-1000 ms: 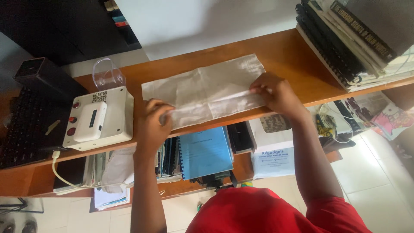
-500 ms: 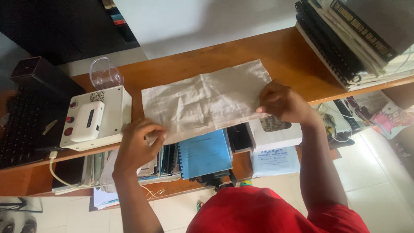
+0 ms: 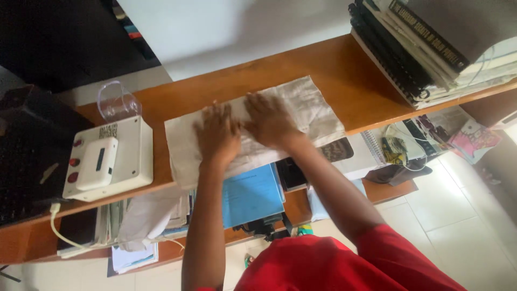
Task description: The person is wiping a wooden shelf with a cloth and then proceeds to fold the cloth.
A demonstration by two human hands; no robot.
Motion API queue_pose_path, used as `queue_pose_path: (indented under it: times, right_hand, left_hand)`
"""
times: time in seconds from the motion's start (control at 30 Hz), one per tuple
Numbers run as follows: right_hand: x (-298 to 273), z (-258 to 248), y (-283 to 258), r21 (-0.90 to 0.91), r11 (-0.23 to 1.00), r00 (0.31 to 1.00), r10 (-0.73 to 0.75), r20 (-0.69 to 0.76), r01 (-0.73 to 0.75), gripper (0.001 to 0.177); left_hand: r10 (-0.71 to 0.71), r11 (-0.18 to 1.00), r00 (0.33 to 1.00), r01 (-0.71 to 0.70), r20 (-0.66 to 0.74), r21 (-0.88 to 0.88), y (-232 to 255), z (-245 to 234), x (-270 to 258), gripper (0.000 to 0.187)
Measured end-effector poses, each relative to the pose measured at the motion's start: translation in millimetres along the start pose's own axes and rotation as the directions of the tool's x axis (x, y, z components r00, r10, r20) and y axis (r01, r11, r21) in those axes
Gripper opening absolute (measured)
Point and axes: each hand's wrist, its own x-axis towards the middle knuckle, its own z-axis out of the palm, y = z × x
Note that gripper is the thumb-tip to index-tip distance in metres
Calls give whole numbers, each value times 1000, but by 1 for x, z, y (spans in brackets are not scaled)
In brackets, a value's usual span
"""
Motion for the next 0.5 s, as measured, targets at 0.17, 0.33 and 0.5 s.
queue_pose_path:
  times: [0.17, 0.33, 0.5]
  right_hand:
    - [-24, -101, 11, -98, 969, 904, 247, 349, -227, 86]
    - [-53, -85, 57, -152, 953, 904, 297, 309, -262, 91]
    - [-72, -81, 68, -230, 897, 904, 304, -300, -378, 73]
  left_hand:
    - [-90, 994, 977, 76, 195, 78, -53, -25, -12, 79]
    - [-95, 989, 957, 59, 272, 139, -68, -61, -27, 78]
    - [-74, 991, 997, 74, -1, -110, -100, -31, -37, 68]
